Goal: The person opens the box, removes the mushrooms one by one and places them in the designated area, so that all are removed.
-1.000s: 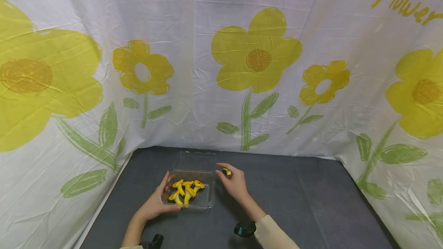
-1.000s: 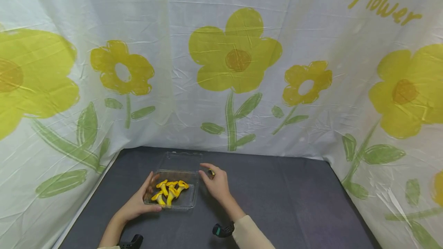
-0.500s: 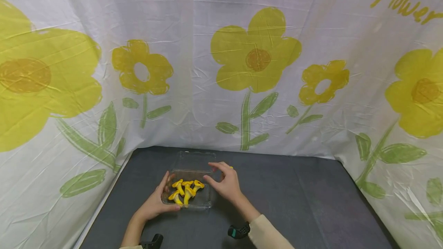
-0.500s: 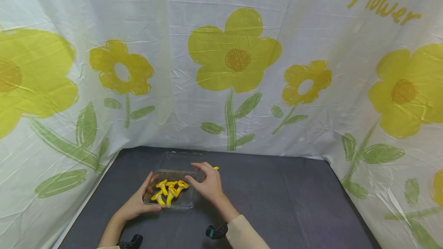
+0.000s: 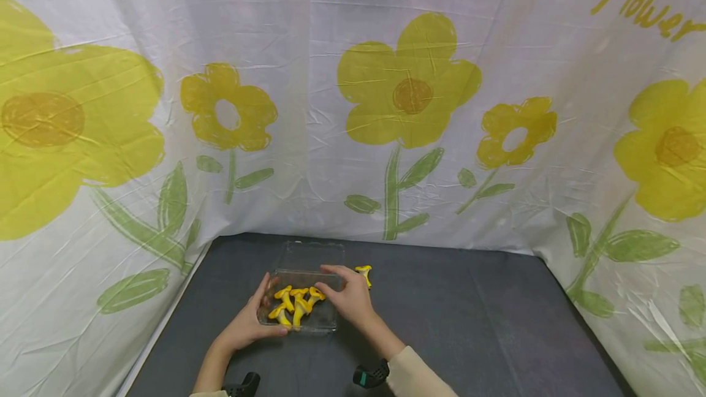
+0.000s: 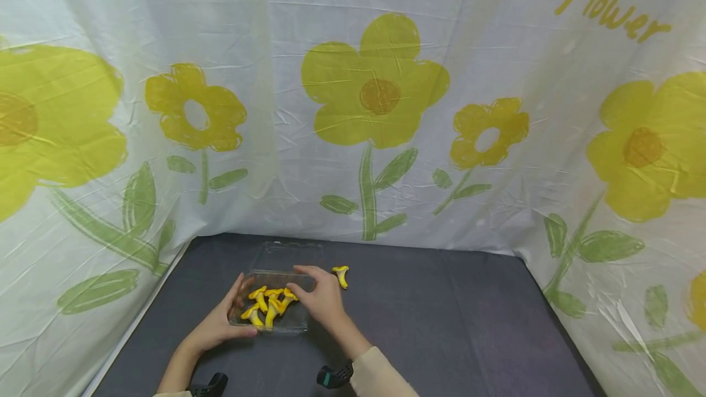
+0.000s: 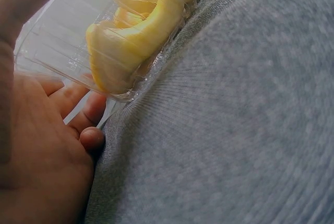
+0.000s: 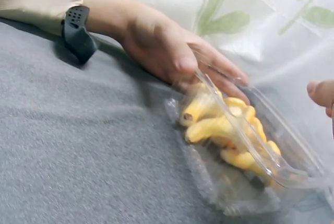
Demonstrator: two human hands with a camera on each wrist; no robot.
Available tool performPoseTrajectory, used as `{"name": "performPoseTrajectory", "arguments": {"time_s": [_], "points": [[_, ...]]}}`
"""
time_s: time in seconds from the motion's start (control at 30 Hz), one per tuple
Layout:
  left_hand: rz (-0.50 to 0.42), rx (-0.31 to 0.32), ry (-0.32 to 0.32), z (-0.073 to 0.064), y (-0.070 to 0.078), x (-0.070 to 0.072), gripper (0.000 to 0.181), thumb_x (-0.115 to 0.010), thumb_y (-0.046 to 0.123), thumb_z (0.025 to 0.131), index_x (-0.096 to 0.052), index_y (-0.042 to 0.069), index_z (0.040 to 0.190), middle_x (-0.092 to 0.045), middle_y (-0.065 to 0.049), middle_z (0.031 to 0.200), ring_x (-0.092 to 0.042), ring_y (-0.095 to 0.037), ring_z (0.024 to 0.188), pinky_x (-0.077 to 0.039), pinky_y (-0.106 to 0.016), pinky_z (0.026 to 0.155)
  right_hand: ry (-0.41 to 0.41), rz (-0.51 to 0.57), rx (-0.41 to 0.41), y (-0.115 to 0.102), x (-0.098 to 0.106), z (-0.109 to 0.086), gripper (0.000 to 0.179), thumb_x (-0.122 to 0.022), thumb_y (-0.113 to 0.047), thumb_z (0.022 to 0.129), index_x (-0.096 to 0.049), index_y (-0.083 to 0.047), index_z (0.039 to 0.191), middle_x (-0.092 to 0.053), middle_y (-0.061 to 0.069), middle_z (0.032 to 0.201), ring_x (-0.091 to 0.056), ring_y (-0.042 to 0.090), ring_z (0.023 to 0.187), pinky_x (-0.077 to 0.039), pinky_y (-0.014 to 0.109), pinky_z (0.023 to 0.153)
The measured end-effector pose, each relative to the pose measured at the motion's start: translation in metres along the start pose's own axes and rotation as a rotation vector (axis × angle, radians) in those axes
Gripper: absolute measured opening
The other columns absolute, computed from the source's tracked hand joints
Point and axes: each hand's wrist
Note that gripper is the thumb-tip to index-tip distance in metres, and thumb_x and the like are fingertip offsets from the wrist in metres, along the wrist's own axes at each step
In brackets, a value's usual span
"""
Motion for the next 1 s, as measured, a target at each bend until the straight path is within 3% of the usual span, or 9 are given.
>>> {"name": "performPoseTrajectory", "arguments": {"time_s": [0.13,0.2,0.3,0.37,0.47,0.57,0.63,0.83,1.0], "points": [[0.005,0.008,-0.003,0.000,-0.002,0.000,0.133,-0.090,0.019,0.086,0.013,0.003,0.169,-0.014,-0.021,0.176,-0.039,-0.030,0.131,-0.041,-0.048,0.109,-0.065,-0.068,-0.027,-0.006,-0.005,0.000,0.038,-0.084,-0.020,0.094,-0.077,-0.006,0.127,-0.079,0.008,0.120,-0.026,-0.006,0.041,-0.031,0.014,0.044],[0.005,0.008,-0.002,0.000,-0.002,-0.001,0.133,-0.090,0.019,0.086,0.013,0.003,0.168,-0.014,-0.022,0.176,-0.039,-0.030,0.129,-0.041,-0.051,0.110,-0.097,-0.113,-0.031,-0.009,-0.007,0.000,0.037,-0.085,-0.018,0.093,-0.078,-0.005,0.126,-0.079,0.008,0.118,-0.039,0.000,0.045,-0.037,0.018,0.047],[0.001,0.010,-0.008,0.000,-0.002,-0.001,0.133,-0.090,0.019,0.086,0.014,0.003,0.168,-0.012,-0.022,0.176,-0.038,-0.031,0.135,-0.038,-0.057,0.112,-0.142,-0.217,-0.035,-0.014,-0.010,0.000,0.035,-0.086,-0.017,0.092,-0.079,-0.007,0.125,-0.080,0.006,0.118,-0.067,0.011,0.064,-0.053,0.024,0.060],[-0.009,0.011,-0.007,0.001,-0.002,-0.001,0.133,-0.090,0.019,0.086,0.014,0.003,0.168,-0.012,-0.022,0.176,-0.037,-0.034,0.138,-0.037,-0.060,0.113,-0.165,-0.298,-0.041,-0.016,-0.012,0.000,0.033,-0.086,-0.018,0.092,-0.080,-0.009,0.123,-0.080,0.003,0.118,-0.075,0.016,0.080,-0.058,0.027,0.068],[-0.008,0.015,-0.005,0.001,-0.003,-0.002,0.134,-0.090,0.019,0.086,0.014,0.004,0.168,-0.012,-0.022,0.177,-0.037,-0.033,0.138,-0.037,-0.059,0.114,-0.194,-0.383,-0.068,-0.017,-0.015,0.000,0.031,-0.085,-0.020,0.092,-0.082,-0.011,0.122,-0.081,0.002,0.116,-0.070,0.010,0.065,-0.053,0.021,0.057],[0.003,0.009,-0.003,0.001,-0.003,-0.002,0.133,-0.090,0.019,0.086,0.013,0.003,0.168,-0.012,-0.023,0.176,-0.038,-0.030,0.130,-0.038,-0.056,0.112,-0.204,-0.439,-0.096,-0.017,-0.019,0.000,0.028,-0.085,-0.020,0.092,-0.083,-0.013,0.119,-0.082,0.000,0.109,-0.045,0.001,0.043,-0.033,0.017,0.042],[0.011,0.007,0.000,0.001,-0.003,-0.001,0.133,-0.090,0.020,0.086,0.013,0.003,0.169,-0.013,-0.022,0.176,-0.039,-0.027,0.129,-0.040,-0.051,0.112,-0.211,-0.459,-0.115,-0.018,-0.020,0.000,0.027,-0.085,-0.021,0.092,-0.083,-0.013,0.118,-0.082,0.000,0.106,-0.034,-0.001,0.041,-0.026,0.018,0.039],[-0.019,0.012,0.002,0.001,-0.005,-0.002,0.132,-0.090,0.019,0.086,0.012,0.006,0.169,-0.015,-0.019,0.177,-0.040,-0.020,0.122,-0.041,-0.024,0.103,-0.230,-0.505,-0.144,-0.019,-0.022,0.000,0.021,-0.086,-0.022,0.091,-0.086,-0.015,0.111,-0.083,-0.001,0.098,-0.058,0.004,0.053,-0.038,0.019,0.044],[-0.019,0.004,0.000,0.001,-0.006,-0.002,0.132,-0.090,0.019,0.086,0.012,0.005,0.169,-0.015,-0.019,0.177,-0.039,-0.024,0.128,-0.040,-0.020,0.103,-0.228,-0.557,-0.146,-0.020,-0.022,0.001,0.015,-0.088,-0.022,0.090,-0.087,-0.017,0.103,-0.082,-0.002,0.093,-0.072,0.013,0.068,-0.052,0.024,0.054]]}}
Point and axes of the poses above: each hand's wrist, its own z-axis towards the middle knuckle, its own x-axis out of the back of the hand, y = z × x
